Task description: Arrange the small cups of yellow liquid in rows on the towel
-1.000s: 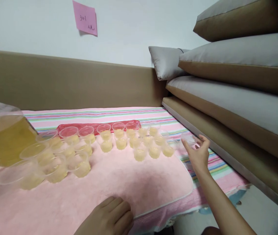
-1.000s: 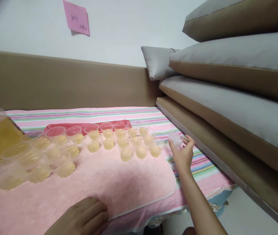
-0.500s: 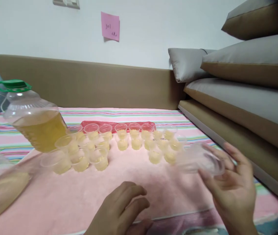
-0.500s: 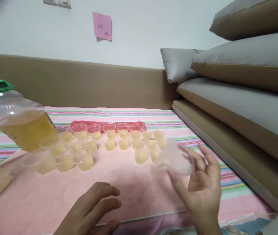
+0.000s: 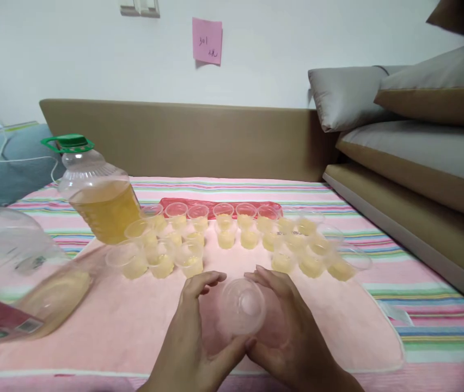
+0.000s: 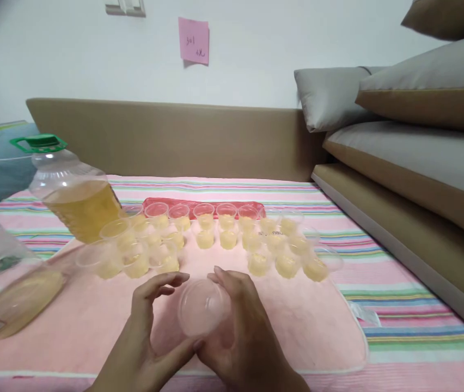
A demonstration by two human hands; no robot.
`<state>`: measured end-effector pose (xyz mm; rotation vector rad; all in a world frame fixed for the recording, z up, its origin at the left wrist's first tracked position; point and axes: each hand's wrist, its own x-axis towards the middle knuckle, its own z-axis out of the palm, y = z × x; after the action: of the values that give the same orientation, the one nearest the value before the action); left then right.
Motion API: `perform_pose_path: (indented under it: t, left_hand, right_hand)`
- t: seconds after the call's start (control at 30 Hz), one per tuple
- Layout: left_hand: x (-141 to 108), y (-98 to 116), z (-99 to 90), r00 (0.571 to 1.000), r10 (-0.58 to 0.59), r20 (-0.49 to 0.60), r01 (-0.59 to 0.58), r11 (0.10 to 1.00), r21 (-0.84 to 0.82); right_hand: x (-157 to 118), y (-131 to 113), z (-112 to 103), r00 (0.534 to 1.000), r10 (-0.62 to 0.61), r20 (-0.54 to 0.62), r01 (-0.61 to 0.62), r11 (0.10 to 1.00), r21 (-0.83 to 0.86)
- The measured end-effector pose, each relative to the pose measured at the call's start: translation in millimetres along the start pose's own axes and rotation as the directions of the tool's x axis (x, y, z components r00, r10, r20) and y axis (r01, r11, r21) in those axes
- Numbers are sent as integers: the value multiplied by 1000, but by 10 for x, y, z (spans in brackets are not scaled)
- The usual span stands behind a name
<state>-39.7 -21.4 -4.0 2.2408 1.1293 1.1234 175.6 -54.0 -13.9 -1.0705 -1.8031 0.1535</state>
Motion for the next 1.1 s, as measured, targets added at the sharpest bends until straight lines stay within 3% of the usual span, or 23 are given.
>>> perform_pose_path:
  t: [0.4,0.87,1.1]
  left_hand:
    - [7,52,-12,999,-32,-15,32,999,42]
    - [20,88,14,990,108,-87,-96,987,129]
    - [34,78,-24,981,104,-162,-99,994,36]
  right_hand:
    - [24,18,24,999,9,-46,-12,998,-65]
    - [-39,13,63,994,92,-59,-94,995,-29]
    - [-44,-3,92,989,143,-37,-144,989,-30]
